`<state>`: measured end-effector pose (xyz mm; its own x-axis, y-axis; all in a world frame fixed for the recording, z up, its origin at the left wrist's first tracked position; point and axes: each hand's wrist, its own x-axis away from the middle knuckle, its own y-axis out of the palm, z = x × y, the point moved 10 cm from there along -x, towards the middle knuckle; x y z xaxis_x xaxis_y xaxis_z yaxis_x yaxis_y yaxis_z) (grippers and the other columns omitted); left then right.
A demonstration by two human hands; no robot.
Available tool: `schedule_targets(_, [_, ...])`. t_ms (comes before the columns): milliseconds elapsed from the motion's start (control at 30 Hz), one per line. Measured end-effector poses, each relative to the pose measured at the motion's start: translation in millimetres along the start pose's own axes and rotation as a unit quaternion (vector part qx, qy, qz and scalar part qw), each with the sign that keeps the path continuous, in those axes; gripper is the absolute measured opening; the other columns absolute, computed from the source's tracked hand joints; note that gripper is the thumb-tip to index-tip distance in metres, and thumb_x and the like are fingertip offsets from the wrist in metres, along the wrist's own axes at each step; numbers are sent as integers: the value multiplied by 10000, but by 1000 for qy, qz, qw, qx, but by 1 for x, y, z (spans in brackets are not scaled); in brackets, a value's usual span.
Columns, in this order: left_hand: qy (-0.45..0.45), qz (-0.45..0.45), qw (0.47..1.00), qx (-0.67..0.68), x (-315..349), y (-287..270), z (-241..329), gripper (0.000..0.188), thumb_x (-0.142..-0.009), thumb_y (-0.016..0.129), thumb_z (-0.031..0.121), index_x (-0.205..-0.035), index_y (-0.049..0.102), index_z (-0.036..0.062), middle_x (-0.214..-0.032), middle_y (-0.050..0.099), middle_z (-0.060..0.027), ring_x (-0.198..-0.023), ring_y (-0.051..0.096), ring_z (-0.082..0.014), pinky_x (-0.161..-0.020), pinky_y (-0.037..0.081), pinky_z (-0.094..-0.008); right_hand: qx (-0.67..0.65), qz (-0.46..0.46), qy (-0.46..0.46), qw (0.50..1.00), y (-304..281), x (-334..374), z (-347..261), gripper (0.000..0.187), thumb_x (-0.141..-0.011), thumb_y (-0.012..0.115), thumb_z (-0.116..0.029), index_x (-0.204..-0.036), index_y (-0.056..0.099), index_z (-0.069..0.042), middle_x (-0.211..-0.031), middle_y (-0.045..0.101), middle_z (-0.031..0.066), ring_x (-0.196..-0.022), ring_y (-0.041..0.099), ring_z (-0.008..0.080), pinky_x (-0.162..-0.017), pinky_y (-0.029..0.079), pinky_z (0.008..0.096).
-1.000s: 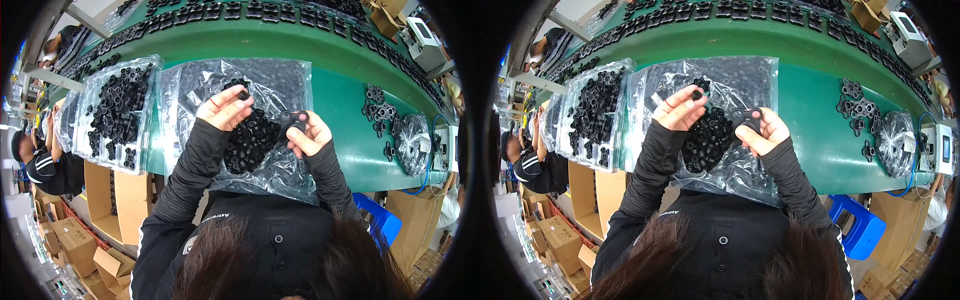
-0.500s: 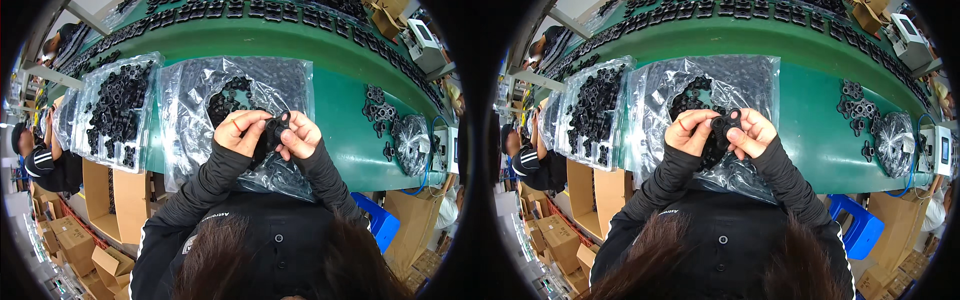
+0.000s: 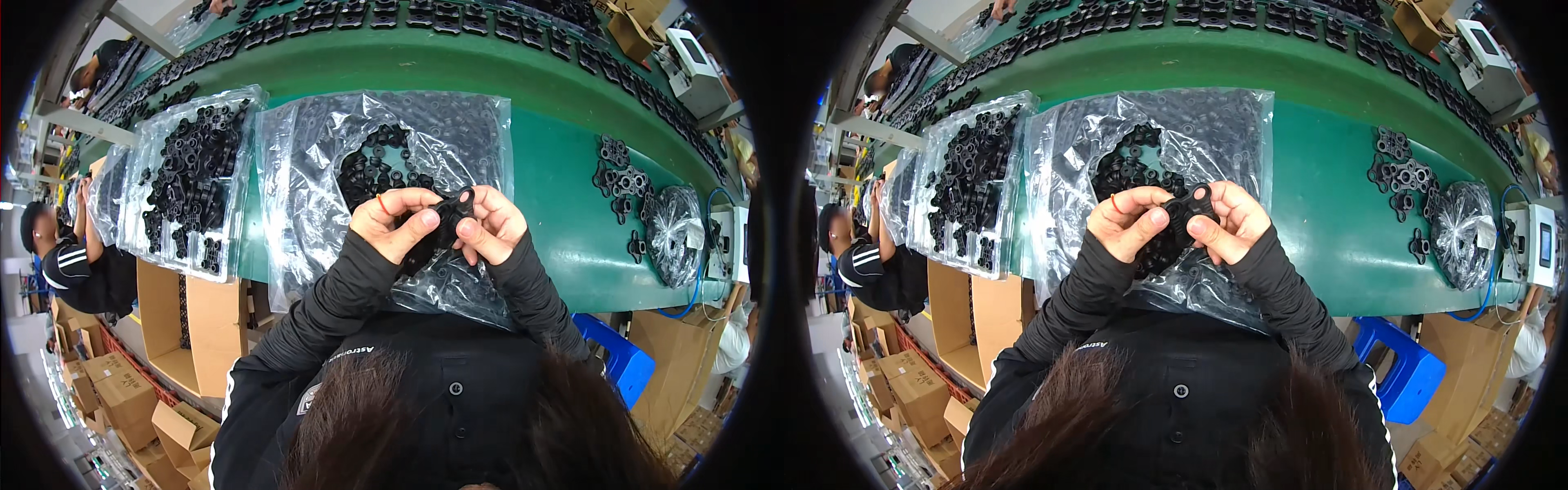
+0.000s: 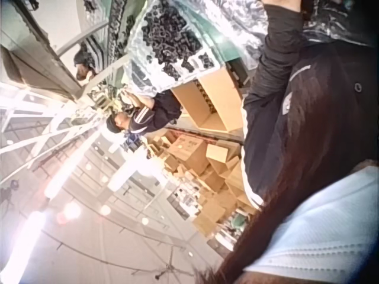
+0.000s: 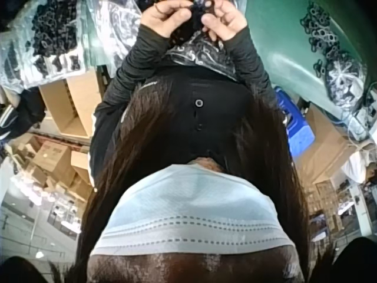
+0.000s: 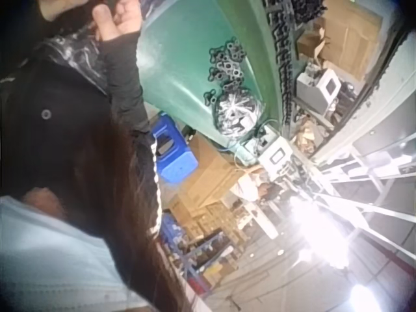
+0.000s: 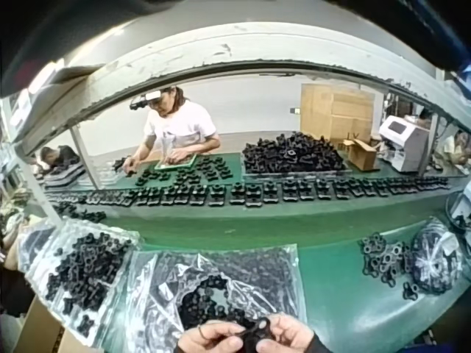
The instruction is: The person assembles parts by taking rubber grommets from a bag and pressing them into the openings of plastic brackets by hand.
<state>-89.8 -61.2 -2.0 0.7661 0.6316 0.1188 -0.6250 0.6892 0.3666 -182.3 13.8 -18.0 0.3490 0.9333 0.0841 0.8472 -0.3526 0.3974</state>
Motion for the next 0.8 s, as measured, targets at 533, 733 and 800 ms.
schedule_targets(533, [113,11,951,-287,-8,8,19,134,-777,531,24,-908,555,19,-754,590,-56,-628,540,-126,-581,424,-217,179,83,-84,977,-4,7,-10,320,-740,618,-2,-1013,452,-18,-814,574,52,-664,525,92,-620,420,172])
schedule_targets(733, [229,102,550,-796,-64,-19,40,157,-750,557,221,-772,615,77,-666,574,-74,-679,520,-257,-657,385,-353,181,85,-76,977,-4,8,-11,286,-711,670,-47,-942,503,-28,-749,548,3,-612,460,57,-571,374,166])
schedule_targets(800, [250,122,511,-813,-72,-31,30,137,-742,558,210,-774,616,90,-679,578,-69,-705,520,-250,-683,374,-354,166,93,-81,978,-6,9,-14,273,-707,670,-42,-926,508,-29,-738,546,-1,-611,457,56,-572,374,164])
